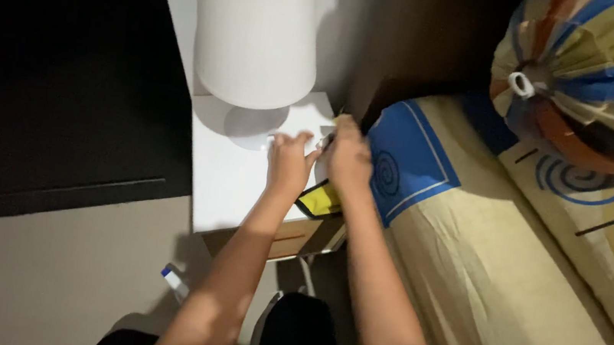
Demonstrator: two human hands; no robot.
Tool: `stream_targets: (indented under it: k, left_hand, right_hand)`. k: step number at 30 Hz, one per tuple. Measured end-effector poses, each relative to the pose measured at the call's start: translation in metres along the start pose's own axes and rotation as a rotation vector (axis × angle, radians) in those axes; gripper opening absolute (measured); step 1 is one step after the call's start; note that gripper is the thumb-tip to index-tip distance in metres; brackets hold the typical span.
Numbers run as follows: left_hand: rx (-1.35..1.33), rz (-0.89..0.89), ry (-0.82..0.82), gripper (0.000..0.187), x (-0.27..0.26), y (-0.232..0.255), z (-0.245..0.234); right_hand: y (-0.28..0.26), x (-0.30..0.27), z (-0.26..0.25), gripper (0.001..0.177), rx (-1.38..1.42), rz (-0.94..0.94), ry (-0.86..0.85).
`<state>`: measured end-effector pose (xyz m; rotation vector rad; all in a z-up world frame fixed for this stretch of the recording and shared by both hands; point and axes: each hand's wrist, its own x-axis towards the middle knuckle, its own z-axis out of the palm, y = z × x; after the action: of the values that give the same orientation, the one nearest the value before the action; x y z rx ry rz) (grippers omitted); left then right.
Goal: Organize a nightstand drawer and clean the surface and lamp with a spray and cloth.
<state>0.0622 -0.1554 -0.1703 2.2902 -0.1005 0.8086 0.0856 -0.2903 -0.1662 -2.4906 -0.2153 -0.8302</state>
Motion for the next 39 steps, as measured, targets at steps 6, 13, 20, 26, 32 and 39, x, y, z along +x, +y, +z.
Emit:
stream_targets:
  k: [6,13,20,26,32,39]
  left_hand:
    - [-0.232,-0.154,-0.105,0.013,0.004,-0.037,0.048]
    - [-0.221,0.006,-0.051,0.016,0.008,-0.029,0.038]
    - [-0.232,-0.167,-0.093,0.03,0.008,-0.031,0.038]
    - [-0.238,-0.015,-0.116,0.026,0.004,-0.028,0.036]
    - [-0.199,-0.196,0.261,0.027,0.003,-0.044,-0.018]
    - [-1.338,-0.74,0.126,0.049,0.039,-0.148,-0.005]
  right_hand:
    - [0.002,-0.032,0.006,0.039,-0.158,-0.294,-0.047]
    - [0.013,-0.009,0.009,0.025,-0.067,0.167,-0.145]
    - [-0.009,-0.017,0.013,0.028,-0.047,-0.2,-0.007]
    - [0.006,-0.022,-0.002,0.023,0.077,-0.003,-0.128]
    - [0.005,0.004,0.033,0.027,0.196,-0.015,0.068]
    - [-0.084,0.036,0.107,0.045,1.171,0.499,-0.093]
